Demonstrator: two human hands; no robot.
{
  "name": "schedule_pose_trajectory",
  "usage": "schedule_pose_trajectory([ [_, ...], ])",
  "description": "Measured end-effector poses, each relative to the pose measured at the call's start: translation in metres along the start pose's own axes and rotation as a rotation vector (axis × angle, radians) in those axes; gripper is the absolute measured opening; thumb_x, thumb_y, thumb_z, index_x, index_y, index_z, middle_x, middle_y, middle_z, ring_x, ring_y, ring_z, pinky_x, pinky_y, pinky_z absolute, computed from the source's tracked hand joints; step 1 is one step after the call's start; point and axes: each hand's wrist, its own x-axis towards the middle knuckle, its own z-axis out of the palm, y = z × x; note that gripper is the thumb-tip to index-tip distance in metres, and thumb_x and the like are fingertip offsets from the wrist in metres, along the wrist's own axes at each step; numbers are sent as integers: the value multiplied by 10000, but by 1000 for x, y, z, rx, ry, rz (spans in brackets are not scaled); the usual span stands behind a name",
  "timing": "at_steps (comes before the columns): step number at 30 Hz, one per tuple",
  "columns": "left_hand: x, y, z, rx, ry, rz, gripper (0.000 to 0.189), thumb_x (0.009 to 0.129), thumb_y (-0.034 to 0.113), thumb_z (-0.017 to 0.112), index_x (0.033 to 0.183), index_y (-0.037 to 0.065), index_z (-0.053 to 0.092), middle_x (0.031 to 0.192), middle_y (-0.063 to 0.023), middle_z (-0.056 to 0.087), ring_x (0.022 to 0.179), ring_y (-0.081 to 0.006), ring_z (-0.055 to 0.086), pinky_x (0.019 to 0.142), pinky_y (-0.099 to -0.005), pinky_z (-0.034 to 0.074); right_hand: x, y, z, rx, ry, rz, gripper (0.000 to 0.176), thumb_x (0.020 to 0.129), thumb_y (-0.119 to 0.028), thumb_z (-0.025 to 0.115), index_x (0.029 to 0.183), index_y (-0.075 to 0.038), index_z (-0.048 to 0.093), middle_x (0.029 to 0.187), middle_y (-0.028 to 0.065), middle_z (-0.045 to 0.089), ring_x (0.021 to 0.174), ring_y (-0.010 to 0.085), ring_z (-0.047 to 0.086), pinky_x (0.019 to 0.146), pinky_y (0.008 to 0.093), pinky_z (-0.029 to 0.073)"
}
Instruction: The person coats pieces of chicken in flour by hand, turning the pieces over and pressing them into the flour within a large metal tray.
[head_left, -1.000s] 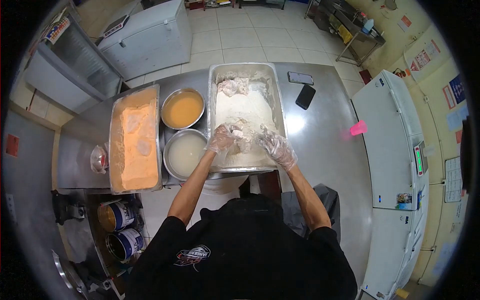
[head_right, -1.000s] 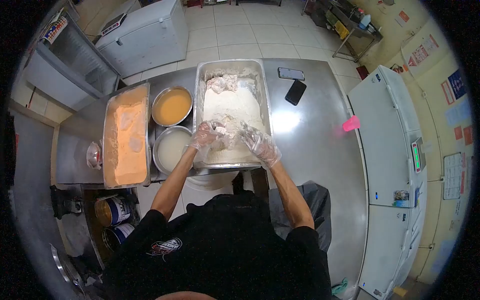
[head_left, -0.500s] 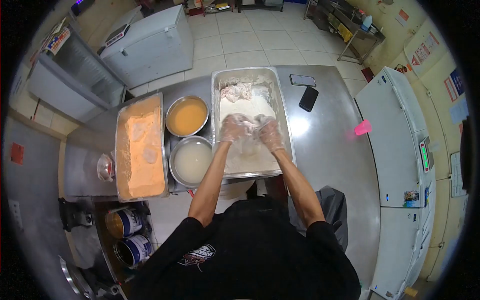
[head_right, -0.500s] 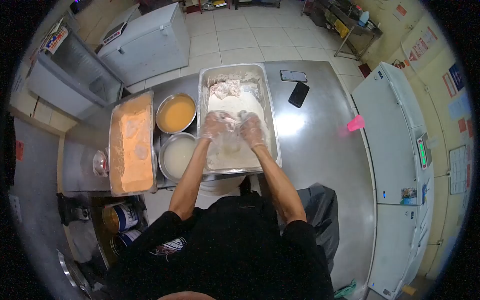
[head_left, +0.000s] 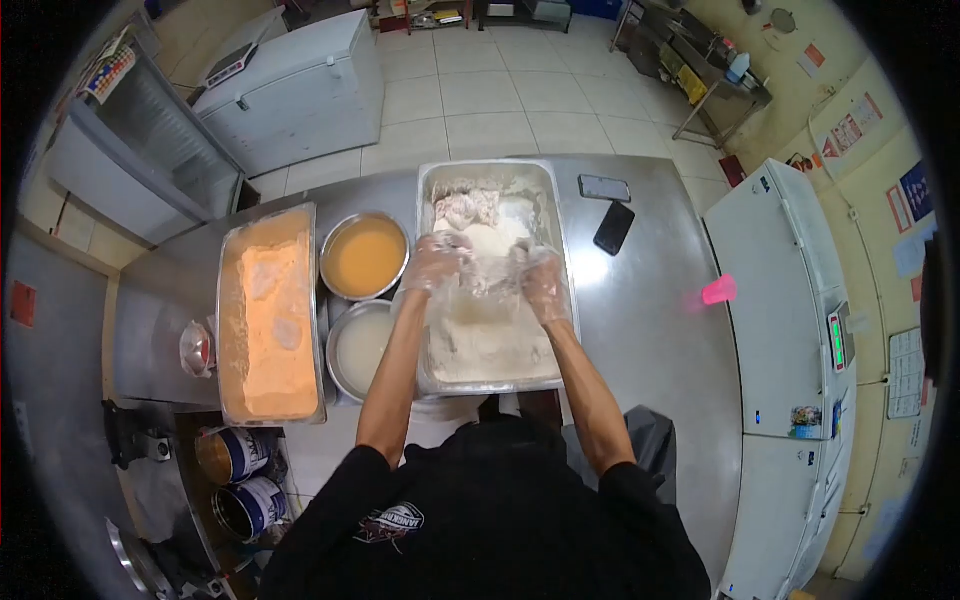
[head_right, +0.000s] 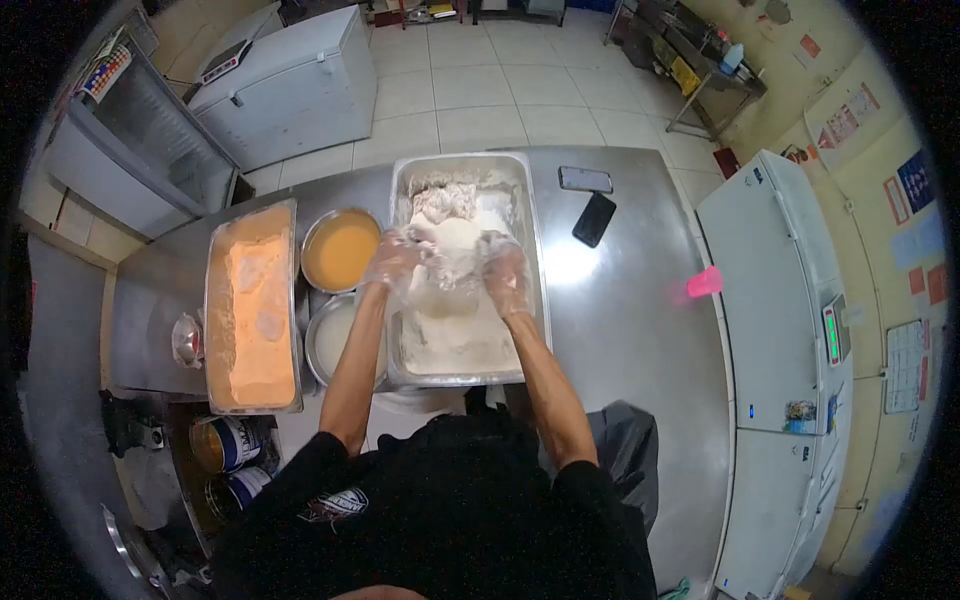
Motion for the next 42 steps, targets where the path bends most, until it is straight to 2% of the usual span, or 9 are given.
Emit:
schedule_pose_trajectory([
  [4, 22, -11, 21, 740, 234, 29, 162, 563, 133, 528, 633, -12, 513, 601, -74, 519, 523, -150, 496, 467, -231, 410, -13, 17, 44, 82, 39, -151, 158, 661, -123, 407, 784, -36, 456, 748, 130, 475, 617, 264, 460, 572, 334, 368],
  [5, -17, 64, 20, 554, 142, -20, 221, 579, 156, 497, 712, -21, 496, 673, -95, 522, 568, -162, 502, 499, -240, 421, -6, 11, 31, 350, -6, 63, 151, 658, -119, 408, 771, -38, 466, 725, 128, 477, 615, 260, 458, 572, 332, 365],
  [7, 33, -23, -14, -221, -58, -71, 289, 593, 203, 481, 768, -25, 469, 707, -102, 515, 605, -173, 499, 525, -256, 420, 16, -22, -16, -62, -45, -45, 137, 645, -107, 414, 739, -37, 486, 651, 131, 463, 599, 259, 443, 559, 330, 355],
  [12, -2, 73, 15, 735, 163, 37, 144, 528, 123, 496, 665, 93, 528, 634, -14, 527, 564, -95, 485, 499, -214, 390, 16, -38, -5, 76, 11, -117, 134, 633, -86, 433, 720, 11, 465, 603, 145, 449, 591, 286, 443, 549, 340, 357],
  [13, 28, -9, -11, -168, 9, -142, 134, 536, 147, 509, 659, 98, 527, 651, -16, 527, 591, -94, 484, 528, -220, 391, 16, -21, -3, 122, -10, 30, 136, 625, -73, 432, 724, 13, 465, 596, 146, 448, 596, 287, 445, 547, 342, 356],
  [19, 58, 3, 17, 869, 90, 370, 179, 576, 194, 486, 637, 27, 501, 620, -91, 511, 607, -160, 496, 531, -270, 393, 36, -25, -2, 59, -141, -51, 117, 605, -33, 453, 720, -26, 473, 648, 150, 461, 642, 247, 460, 582, 339, 355],
  [25, 141, -39, 12, 1117, 180, 511, 262, 628, 232, 444, 581, -24, 472, 580, -163, 473, 572, -267, 473, 497, -355, 373, 71, 107, 68, -79, -92, -29, 285, 655, -116, 409, 920, -10, 399, 884, 181, 422, 875, 309, 369, 755, 345, 302],
  [32, 28, -38, 12, 1233, -396, -2, 378, 615, 359, 415, 889, 99, 428, 819, -122, 460, 777, -259, 439, 700, -322, 334, 22, 100, 22, -239, -396, -27, 329, 632, -151, 434, 940, -43, 395, 848, 161, 437, 800, 266, 417, 726, 322, 329],
  [42, -109, -123, 29, 1263, -248, 10, 309, 669, 110, 328, 971, 91, 392, 965, -136, 405, 924, -268, 365, 770, -364, 287, -30, 159, 140, -221, -630, -19, 333, 631, -298, 420, 781, -10, 495, 766, 186, 493, 728, 258, 480, 643, 320, 378],
])
